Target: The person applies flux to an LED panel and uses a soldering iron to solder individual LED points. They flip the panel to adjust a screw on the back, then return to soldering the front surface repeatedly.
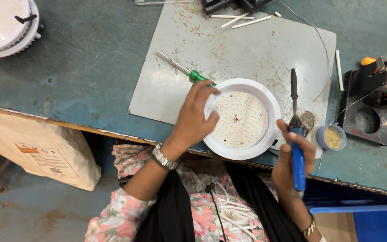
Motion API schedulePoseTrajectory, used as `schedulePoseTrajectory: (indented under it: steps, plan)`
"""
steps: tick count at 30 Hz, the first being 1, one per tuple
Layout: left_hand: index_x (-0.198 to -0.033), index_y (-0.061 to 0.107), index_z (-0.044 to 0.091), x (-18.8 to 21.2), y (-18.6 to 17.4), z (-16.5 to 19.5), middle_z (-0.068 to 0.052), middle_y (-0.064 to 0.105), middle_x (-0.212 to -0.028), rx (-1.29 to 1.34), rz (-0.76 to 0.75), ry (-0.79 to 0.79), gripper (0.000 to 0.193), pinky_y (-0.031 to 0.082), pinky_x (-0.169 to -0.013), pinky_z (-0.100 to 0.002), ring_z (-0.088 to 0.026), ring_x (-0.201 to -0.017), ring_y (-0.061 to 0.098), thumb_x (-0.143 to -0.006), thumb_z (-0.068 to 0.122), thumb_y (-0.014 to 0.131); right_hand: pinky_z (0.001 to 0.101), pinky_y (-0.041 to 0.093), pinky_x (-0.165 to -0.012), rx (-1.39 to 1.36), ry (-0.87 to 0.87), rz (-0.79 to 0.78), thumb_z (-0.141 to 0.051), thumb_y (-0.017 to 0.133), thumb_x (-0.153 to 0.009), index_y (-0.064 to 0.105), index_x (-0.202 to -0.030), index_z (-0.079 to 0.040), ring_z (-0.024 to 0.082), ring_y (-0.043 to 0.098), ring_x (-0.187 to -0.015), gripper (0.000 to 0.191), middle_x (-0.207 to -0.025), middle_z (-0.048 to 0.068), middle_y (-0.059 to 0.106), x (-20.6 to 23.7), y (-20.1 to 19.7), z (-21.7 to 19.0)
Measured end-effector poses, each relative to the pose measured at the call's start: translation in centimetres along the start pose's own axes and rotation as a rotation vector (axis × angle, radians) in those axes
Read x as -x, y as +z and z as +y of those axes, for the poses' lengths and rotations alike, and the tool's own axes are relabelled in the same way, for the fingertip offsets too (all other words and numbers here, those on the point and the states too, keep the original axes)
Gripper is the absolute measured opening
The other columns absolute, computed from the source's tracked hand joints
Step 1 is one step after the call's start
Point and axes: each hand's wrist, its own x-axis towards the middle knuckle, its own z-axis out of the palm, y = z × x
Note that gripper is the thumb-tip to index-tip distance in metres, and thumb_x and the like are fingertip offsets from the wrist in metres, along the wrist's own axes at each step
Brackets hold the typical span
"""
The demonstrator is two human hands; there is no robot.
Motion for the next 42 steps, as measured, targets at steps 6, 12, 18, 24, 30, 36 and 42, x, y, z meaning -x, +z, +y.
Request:
schedulePoseTrajectory:
  steps: [6, 12, 18, 24, 30, 36, 42]
  plan:
    - [-0.122, 0.066, 0.004, -4.8, 0.1, -1.1, -0.017, 0.073, -0.103, -0.073, -0.193, -0.135, 0.036, 0.054, -0.086, -0.041, -0.032, -0.094, 0.071, -0.093, 0.026, 0.069, 0.0375, 0.039, -0.123, 0.029, 0.028, 0.000, -0.017, 0.052, -0.114, 0.041, -0.134, -0.003, 0.035, 0.052, -0.147, 0.027, -0.152, 0.029, 0.053, 2.4, 0.8, 0.3]
    - [-0.101, 0.071, 0.004, -5.2, 1.9, -2.0, -0.018, 0.075, -0.096, -0.210, -0.403, 0.025, 0.028, 0.053, -0.084, -0.046, -0.038, -0.094, 0.071, -0.090, 0.029, 0.072, 0.0400, 0.038, -0.123, 0.159, -0.014, 0.022, -0.016, 0.054, -0.114, 0.039, -0.137, -0.005, 0.033, 0.052, -0.144, 0.029, -0.156, 0.029, 0.052, 2.5, -0.4, 1.5]
    - [-0.126, 0.053, 0.004, 0.1, -0.5, -1.6, -0.018, 0.072, -0.082, 0.206, -0.381, -0.533, 0.036, 0.054, -0.044, -0.038, -0.031, -0.065, 0.072, -0.093, 0.019, 0.060, 0.0454, 0.035, -0.130, 0.115, -0.088, 0.078, -0.014, 0.056, -0.114, 0.034, -0.141, -0.007, 0.035, 0.046, -0.152, 0.036, -0.153, 0.027, 0.046, 2.9, -1.7, 1.3]
    - [-0.138, 0.028, 0.005, 8.2, 1.2, 1.1, -0.025, 0.059, -0.128, 0.867, 0.227, -0.660, 0.058, 0.063, -0.079, -0.032, -0.024, -0.106, 0.074, -0.093, 0.000, 0.063, 0.0482, 0.034, -0.130, 0.033, -0.071, 0.061, -0.010, 0.060, -0.109, 0.030, -0.142, -0.010, 0.036, 0.044, -0.153, 0.044, -0.162, 0.028, 0.042, 4.7, 0.5, -0.4]
    - [-0.126, 0.030, 0.007, 11.0, 1.6, 6.0, -0.021, 0.069, -0.107, 0.953, -0.120, -0.854, 0.049, 0.066, -0.067, -0.032, -0.024, -0.084, 0.078, -0.093, 0.009, 0.066, 0.0444, 0.027, -0.133, 0.009, -0.036, -0.020, 0.004, 0.059, -0.099, 0.028, -0.143, -0.008, 0.038, 0.034, -0.160, 0.055, -0.165, 0.030, 0.034, 3.8, 2.1, -0.6]
    - [-0.090, 0.072, 0.004, 7.1, -2.0, 5.4, -0.009, 0.075, -0.075, 0.023, -0.009, -0.384, 0.015, 0.056, -0.060, -0.033, -0.019, -0.066, 0.073, -0.091, 0.019, 0.078, 0.0431, 0.023, -0.135, 0.004, 0.049, 0.023, 0.021, 0.044, -0.088, 0.025, -0.144, -0.010, 0.038, 0.028, -0.163, 0.067, -0.170, 0.029, 0.030, 2.5, 0.7, -0.1]
    - [-0.106, 0.074, 0.011, 2.4, 1.2, 4.8, -0.010, 0.068, -0.124, -0.211, -0.185, 0.191, 0.017, 0.037, -0.116, -0.053, -0.039, -0.139, 0.049, -0.089, 0.012, 0.073, 0.0432, 0.023, -0.134, 0.040, 0.071, 0.014, 0.022, 0.044, -0.088, 0.024, -0.141, -0.012, 0.038, 0.028, -0.163, 0.066, -0.168, 0.030, 0.030, 2.9, 0.3, 0.6]
